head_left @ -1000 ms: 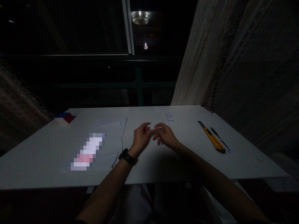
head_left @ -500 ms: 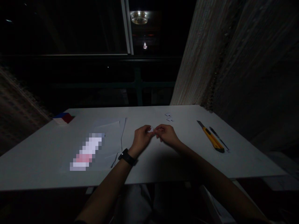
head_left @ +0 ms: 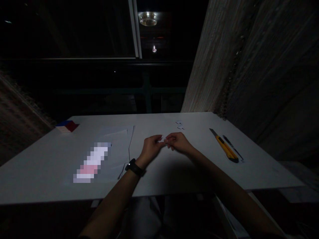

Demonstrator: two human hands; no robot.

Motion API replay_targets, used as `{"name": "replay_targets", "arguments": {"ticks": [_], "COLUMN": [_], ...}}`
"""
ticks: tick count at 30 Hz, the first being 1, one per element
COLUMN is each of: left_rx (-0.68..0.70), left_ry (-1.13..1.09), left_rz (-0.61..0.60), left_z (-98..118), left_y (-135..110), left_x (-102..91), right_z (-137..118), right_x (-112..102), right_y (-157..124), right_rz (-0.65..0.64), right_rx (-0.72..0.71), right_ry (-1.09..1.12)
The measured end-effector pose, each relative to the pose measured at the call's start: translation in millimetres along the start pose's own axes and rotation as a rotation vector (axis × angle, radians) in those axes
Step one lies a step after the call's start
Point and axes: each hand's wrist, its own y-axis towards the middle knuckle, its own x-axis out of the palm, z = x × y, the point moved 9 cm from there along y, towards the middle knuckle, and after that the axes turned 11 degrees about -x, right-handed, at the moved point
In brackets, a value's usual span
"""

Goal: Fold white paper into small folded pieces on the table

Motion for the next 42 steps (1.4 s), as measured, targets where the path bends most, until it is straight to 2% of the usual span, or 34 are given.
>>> {"name": "replay_targets", "arguments": {"ticks": [6,9,15,20,23,26,30,33,38,42], "left_rx": [0.066,0.048,-0.095,-0.203,-0.29,-0.369,-0.428,-0.448,-0.442,-0.429], "left_ry": [0.089,0.079,-0.041,-0.228,-0.393,-0.571,-0.72,-0.755,-0.732,-0.693], "left_rz": [-0.025,-0.009,-0.032,-0.059,-0.113,-0.139,-0.103,-0.11,-0.158,-0.13], "left_z": [9.8,8.6,-12.7,-24.6,-25.5,-25.0,-26.2,-25.7,-21.3,-22.8], "left_y": [-4.7,-4.2,7.3,9.6,6.0,2.9,1.8,1.2,0.1,-0.3], "left_x": [2.6,1.1,3.4,4.9,8.2,8.5,3.3,2.8,6.0,5.5], "right_z": [-2.3,-4.0,-16.5,-33.1,-39.5,-35.7,-16.0,-17.1,-26.5,-25.8], "right_x": [-0.9,-5.0,-12.1,-5.9,-11.4,-20.3,-8.6,-3.6,-7.0,-7.3], "right_y": [-1.7,-0.8,-0.4,-2.0,-1.4,-0.1,1.8,0.5,-2.4,-4.3], "right_rz": [0.029,0.053,0.069,0.04,0.105,0.193,0.103,0.093,0.118,0.112], "right_rx": [-0.007,-0.047,-0.149,-0.294,-0.342,-0.299,-0.122,-0.121,-0.138,-0.12], "right_ry": [-0.088,-0.145,-0.251,-0.289,-0.283,-0.183,0.054,0.153,0.132,0.108]}}
